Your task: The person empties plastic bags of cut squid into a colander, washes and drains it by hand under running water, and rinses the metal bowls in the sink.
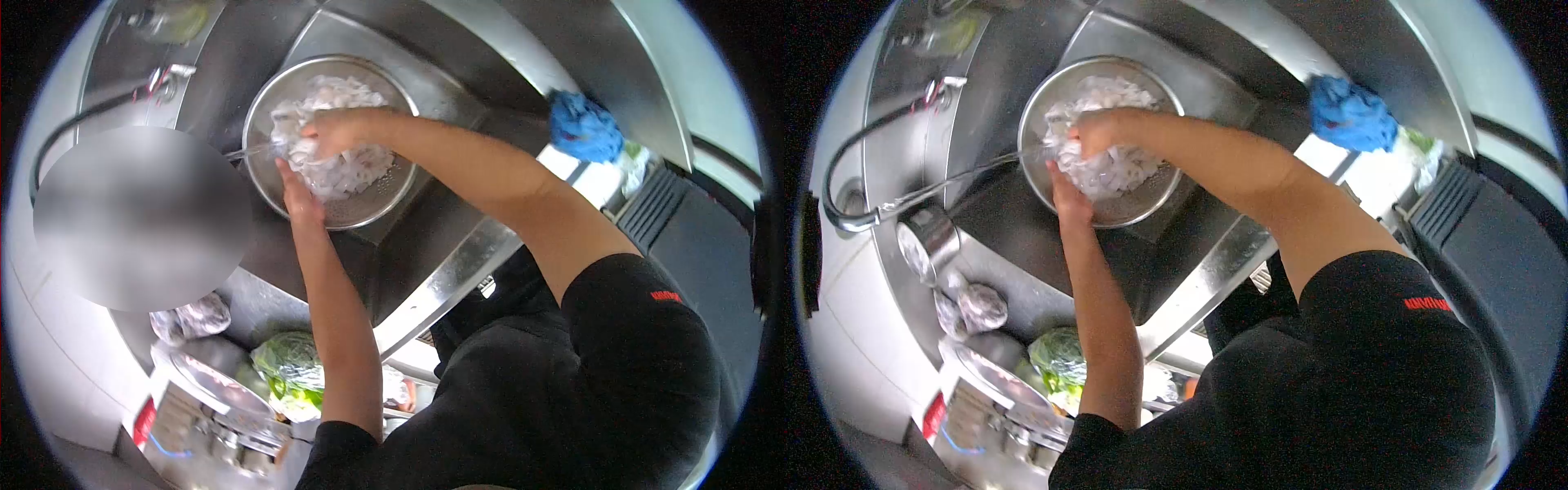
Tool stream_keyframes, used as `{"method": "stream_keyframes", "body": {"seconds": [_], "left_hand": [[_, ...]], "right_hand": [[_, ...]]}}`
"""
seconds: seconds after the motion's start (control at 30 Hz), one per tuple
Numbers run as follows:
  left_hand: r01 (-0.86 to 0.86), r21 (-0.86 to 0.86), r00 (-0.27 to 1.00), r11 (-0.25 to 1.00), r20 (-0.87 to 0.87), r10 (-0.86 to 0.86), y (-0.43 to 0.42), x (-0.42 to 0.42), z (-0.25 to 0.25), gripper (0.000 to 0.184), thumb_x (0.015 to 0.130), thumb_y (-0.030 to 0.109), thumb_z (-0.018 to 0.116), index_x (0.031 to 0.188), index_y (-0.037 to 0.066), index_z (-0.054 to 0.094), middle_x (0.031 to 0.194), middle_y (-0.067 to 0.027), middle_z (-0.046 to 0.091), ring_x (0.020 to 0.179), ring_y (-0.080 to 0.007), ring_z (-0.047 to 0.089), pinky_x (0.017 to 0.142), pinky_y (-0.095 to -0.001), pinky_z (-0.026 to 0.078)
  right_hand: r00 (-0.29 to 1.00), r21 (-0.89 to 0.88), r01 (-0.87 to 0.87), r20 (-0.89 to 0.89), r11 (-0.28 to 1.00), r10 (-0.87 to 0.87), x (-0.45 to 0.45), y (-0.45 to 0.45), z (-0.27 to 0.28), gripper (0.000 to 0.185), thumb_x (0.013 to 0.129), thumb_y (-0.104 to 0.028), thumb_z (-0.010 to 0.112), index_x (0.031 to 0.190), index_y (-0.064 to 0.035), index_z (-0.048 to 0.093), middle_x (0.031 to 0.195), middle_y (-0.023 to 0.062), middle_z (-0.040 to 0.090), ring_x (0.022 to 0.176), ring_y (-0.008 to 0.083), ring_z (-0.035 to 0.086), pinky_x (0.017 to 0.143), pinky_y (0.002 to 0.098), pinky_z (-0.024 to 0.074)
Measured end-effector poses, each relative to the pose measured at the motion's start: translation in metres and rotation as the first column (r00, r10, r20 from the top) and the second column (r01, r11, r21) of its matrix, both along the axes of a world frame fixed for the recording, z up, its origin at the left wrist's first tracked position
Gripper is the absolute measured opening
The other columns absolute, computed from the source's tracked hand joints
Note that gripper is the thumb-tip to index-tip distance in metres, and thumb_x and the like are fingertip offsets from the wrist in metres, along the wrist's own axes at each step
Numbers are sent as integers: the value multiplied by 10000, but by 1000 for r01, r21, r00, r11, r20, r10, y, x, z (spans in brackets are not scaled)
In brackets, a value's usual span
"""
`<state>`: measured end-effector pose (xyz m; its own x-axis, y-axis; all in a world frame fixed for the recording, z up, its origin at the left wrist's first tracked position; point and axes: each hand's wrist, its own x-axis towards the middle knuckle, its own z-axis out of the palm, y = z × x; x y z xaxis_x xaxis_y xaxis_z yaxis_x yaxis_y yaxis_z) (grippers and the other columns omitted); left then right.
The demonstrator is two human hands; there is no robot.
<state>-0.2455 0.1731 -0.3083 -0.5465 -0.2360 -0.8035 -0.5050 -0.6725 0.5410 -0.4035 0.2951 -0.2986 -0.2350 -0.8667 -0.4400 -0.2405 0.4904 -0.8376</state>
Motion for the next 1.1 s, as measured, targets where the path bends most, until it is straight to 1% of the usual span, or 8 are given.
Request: {"method": "stream_keyframes", "body": {"seconds": [0.1, 0.23, 0.37, 0.53, 0.67, 0.83, 0.9, 1.1], "left_hand": [[8, 72, 991, 997, 135, -17, 12, 17, -45, 896, 942, 791, 263, 1525, 119, 365, 1507, -131, 468, 1360, -364, 468, 1101, -617, 364], [-13, 141, 990, 990, 143, -7, 54, -11, -31, 820, 949, 757, 329, 1538, 187, 358, 1551, -111, 416, 1416, -397, 375, 1079, -723, 265], [74, 224, 992, 972, 83, -95, 26, -24, 29, 807, 969, 694, 392, 1572, 168, 285, 1635, -117, 253, 1464, -394, 285, 1110, -724, 200], [494, -79, 842, 866, 290, -454, -43, -45, 95, 726, 1005, 563, 422, 1590, 173, 239, 1660, -94, 172, 1504, -365, 184, 1110, -709, 235], [374, -276, 927, 885, 114, -356, -74, -75, 128, 497, 1006, 422, 435, 1433, 170, 469, 1527, -89, 390, 1345, -349, 424, 1058, -668, 354], [168, -7, 967, 986, -194, -166, -90, -87, 147, 385, 1021, 384, 446, 1280, 116, 540, 1201, -79, 605, 1106, -272, 600, 926, -547, 491], [388, 78, 815, 918, -495, -302, -174, -107, 24, 240, 944, 210, 525, 1103, 124, 682, 1052, -28, 686, 959, -217, 656, 860, -493, 552], [60, -34, 720, 998, -690, -66, -108, -73, 135, 331, 1018, 304, 430, 1171, 80, 619, 1126, -77, 655, 1023, -212, 617, 908, -401, 493]], "right_hand": [[860, 191, 325, -467, 926, -206, 43, 25, -8, 654, 792, -432, 750, 1289, -26, 624, 1257, 225, 654, 1191, 315, 610, 1013, 380, 467], [706, 358, 707, -305, 610, -639, 72, 4, -51, 706, 792, -442, 723, 1344, -21, 599, 1318, 276, 612, 1295, 351, 557, 1090, 385, 424], [902, 67, 379, 196, 923, -385, 22, -3, -17, 660, 826, -392, 690, 1374, -41, 584, 1351, 247, 602, 1267, 348, 572, 1045, 414, 460], [980, 255, 193, -3, 947, -199, 13, -16, 127, 525, 883, -235, 554, 1337, 28, 577, 1259, 215, 648, 1135, 394, 641, 728, 554, 635], [967, 40, 209, -155, 977, -201, -10, -54, 153, 394, 865, -191, 538, 1137, 53, 685, 1162, 238, 679, 953, 373, 711, 666, 496, 645], [920, -100, 169, -341, 980, -194, -5, -102, 149, 312, 815, -211, 553, 922, -3, 759, 909, 223, 726, 840, 339, 728, 679, 476, 590], [903, -158, 260, -309, 953, -298, 4, -123, 132, 307, 816, -216, 570, 967, -18, 748, 966, 219, 709, 879, 341, 716, 715, 472, 581], [865, -213, 452, -134, 866, -484, 40, -171, 89, 344, 817, -231, 619, 1101, -62, 714, 1134, 206, 657, 998, 347, 679, 823, 461, 552]]}}
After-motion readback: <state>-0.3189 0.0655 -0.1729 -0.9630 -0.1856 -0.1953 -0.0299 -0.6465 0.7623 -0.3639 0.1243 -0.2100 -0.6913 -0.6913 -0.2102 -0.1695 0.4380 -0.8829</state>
